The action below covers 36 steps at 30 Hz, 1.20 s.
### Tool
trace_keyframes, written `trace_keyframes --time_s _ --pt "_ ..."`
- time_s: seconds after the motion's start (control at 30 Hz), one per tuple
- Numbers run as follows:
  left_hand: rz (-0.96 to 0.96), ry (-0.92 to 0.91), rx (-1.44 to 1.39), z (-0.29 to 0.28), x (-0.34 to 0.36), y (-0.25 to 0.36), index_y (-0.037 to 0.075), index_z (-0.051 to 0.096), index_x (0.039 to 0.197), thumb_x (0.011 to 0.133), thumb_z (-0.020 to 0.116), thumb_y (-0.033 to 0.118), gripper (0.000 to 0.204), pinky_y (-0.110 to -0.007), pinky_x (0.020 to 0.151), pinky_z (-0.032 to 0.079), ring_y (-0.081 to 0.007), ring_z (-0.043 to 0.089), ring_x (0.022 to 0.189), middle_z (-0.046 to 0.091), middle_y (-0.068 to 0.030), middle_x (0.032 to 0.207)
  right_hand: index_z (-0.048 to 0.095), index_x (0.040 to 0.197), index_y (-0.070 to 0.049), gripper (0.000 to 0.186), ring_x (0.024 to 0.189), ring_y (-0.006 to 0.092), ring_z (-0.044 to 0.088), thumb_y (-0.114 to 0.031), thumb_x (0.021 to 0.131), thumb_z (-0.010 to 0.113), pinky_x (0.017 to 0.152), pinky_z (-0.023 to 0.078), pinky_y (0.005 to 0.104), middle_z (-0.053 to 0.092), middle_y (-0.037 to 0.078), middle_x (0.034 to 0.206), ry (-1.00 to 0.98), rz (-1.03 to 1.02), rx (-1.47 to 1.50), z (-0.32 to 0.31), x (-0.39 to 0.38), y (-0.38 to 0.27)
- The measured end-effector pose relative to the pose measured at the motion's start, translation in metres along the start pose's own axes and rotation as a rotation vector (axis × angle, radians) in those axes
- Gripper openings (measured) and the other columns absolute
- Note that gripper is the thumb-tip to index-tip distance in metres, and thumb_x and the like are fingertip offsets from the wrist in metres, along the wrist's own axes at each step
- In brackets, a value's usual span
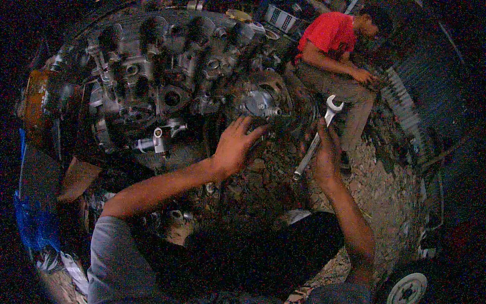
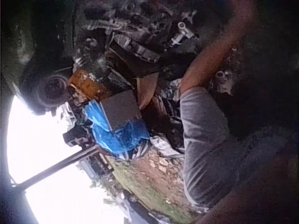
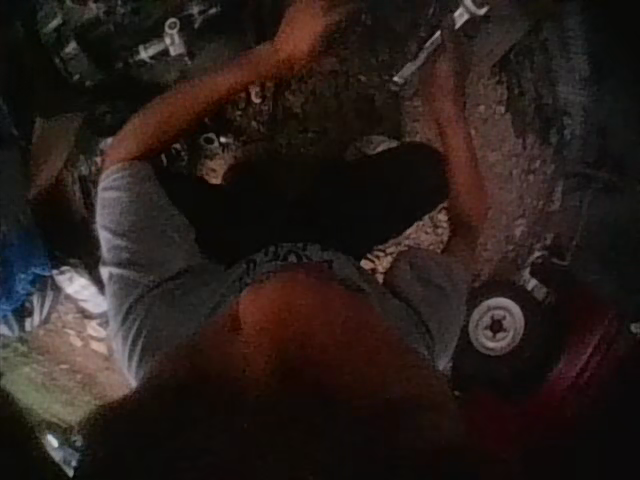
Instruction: The person is working on a disassembled engine, using a wrench to tighten bolts on a component. They are sitting on the ground in a cluttered outdoor area.
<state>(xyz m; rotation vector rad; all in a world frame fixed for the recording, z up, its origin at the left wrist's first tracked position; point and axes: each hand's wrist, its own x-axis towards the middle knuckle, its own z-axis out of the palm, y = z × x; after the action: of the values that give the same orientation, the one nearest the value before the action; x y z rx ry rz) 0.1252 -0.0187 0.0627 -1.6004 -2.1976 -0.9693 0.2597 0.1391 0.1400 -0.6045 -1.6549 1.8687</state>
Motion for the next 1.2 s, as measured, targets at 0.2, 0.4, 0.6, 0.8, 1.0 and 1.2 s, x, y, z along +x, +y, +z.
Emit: trace_keyframes --time_s 0.2,0.4,0.6,0.8,1.0,1.2 --pt "0.217 0.172 0.095 -0.007 0.014 -0.021 0.012 0.054 0.116 0.072 0.065 0.016 0.046 -0.045 0.081 0.047 -0.0367 0.054 0.103 0.053 -0.0169 0.115 0.051 0.092 -0.010 0.034 0.053 0.0076 0.043 -0.044 0.092 0.051 0.046 0.033 0.0230 0.049 -0.001 0.071 -0.020 0.016 -0.314 -0.003 0.000 0.006" --pt "-0.075 0.434 -0.220 -0.042 0.042 -0.020 0.003 0.056 0.105 0.085 0.061 0.026 0.031 -0.044 0.070 0.049 -0.0398 0.060 0.083 0.061 -0.0199 0.092 0.056 0.099 -0.012 0.036 0.062 0.0046 0.046 -0.047 0.090 0.053 0.049 0.037 0.0206 0.055 -0.005 0.078 -0.032 0.070 -0.384 0.005 -0.003 0.010" --pt "-0.311 0.694 -0.294 -0.050 0.050 -0.054 -0.003 0.053 0.103 0.089 0.059 0.029 0.035 -0.043 0.069 0.047 -0.0413 0.060 0.084 0.062 -0.0246 0.090 0.058 0.098 -0.011 0.035 0.058 0.0050 0.046 -0.045 0.088 0.057 0.049 0.037 0.0210 0.055 -0.005 0.076 -0.107 0.060 -0.278 0.002 -0.001 0.013" --pt "-0.194 0.474 -0.275 -0.054 0.033 -0.041 0.000 0.053 0.104 0.088 0.058 0.026 0.031 -0.040 0.066 0.049 -0.0354 0.063 0.082 0.064 -0.0204 0.091 0.058 0.100 -0.010 0.036 0.063 0.0067 0.050 -0.044 0.087 0.059 0.052 0.041 0.0229 0.057 -0.002 0.079 -0.162 0.196 -0.458 0.001 -0.001 0.010" --pt "0.719 0.215 0.157 -0.033 -0.001 -0.018 0.015 0.060 0.102 0.072 0.060 0.019 0.031 -0.031 0.060 0.053 -0.0181 0.064 0.087 0.064 -0.0056 0.103 0.059 0.095 -0.011 0.037 0.057 0.0058 0.046 -0.047 0.088 0.057 0.045 0.034 0.0214 0.054 -0.003 0.075 -0.276 0.198 -0.366 0.013 -0.010 0.029" --pt "0.937 0.179 0.116 -0.025 -0.012 -0.003 0.017 0.062 0.097 0.070 0.058 0.022 0.028 -0.029 0.068 0.055 -0.0191 0.061 0.100 0.063 -0.0022 0.109 0.058 0.095 -0.012 0.026 0.049 0.0031 0.045 -0.037 0.089 0.057 0.037 0.028 0.0192 0.053 -0.004 0.073 -0.361 0.501 -0.162 0.031 -0.026 0.020"
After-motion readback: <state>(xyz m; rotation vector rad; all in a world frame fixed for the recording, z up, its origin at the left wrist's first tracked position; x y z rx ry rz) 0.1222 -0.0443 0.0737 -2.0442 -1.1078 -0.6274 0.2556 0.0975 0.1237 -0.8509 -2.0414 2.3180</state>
